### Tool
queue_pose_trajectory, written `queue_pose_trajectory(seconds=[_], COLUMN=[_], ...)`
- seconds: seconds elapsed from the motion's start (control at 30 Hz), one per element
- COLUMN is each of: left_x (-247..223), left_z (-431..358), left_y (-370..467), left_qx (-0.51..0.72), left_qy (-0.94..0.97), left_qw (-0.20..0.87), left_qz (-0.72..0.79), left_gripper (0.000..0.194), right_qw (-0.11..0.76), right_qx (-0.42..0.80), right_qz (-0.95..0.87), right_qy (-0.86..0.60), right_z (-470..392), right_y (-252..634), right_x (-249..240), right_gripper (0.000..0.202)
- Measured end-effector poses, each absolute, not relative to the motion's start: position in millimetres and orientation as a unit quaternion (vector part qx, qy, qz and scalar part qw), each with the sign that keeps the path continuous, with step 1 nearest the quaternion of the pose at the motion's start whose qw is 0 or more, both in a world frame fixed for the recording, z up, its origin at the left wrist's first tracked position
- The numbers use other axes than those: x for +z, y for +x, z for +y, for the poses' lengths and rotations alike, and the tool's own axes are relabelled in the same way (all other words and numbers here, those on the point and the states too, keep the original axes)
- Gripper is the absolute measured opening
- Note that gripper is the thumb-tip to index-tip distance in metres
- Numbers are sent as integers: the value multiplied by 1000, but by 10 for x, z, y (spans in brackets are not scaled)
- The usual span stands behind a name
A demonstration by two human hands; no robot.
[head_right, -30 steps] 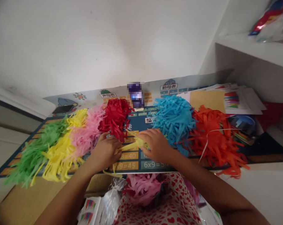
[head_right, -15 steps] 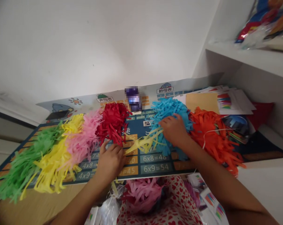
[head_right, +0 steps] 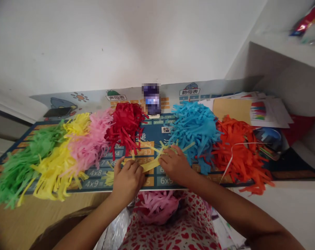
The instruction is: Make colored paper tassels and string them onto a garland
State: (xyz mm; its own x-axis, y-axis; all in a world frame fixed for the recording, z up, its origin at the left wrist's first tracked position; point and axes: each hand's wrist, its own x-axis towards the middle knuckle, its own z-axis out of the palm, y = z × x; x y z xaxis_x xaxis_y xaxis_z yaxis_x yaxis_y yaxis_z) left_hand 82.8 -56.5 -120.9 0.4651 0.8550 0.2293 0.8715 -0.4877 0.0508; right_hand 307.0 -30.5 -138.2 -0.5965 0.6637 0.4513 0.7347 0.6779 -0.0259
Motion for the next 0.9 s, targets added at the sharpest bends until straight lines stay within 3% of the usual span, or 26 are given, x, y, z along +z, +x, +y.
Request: queue_pose_trajectory(seconds=[0.23, 0.3, 0.47, 0.57, 0.9], left_x=[-1352, -1372, -1344, -1336, -1339], left_z=[-574, -578, -633, -718, -731], left_y=[833, 854, 898, 899, 580], left_qx=[-96, -92, -86, -98, -172], left_qy=[-857, -859, -862, -864, -843], left_qw=[49, 47, 50, 48, -83], left_qz=[-503, -501, -497, -492, -503], left_gripper=[19, 18, 15, 12, 11], right_qw=[151, 170, 196, 204, 241], right_qx=[-159, -153, -52, -31, 152], right_qz=[-812, -787, -908, -932, -876], right_qy=[-540, -573, -368, -297, -389], right_z=[-87, -133, -416, -455, -275], right_y=[3821, 3812, 3220, 2966, 3255], right_x=[-1133, -1034, -1120, -1363, -1590], right_gripper=[22, 28, 31, 20, 14])
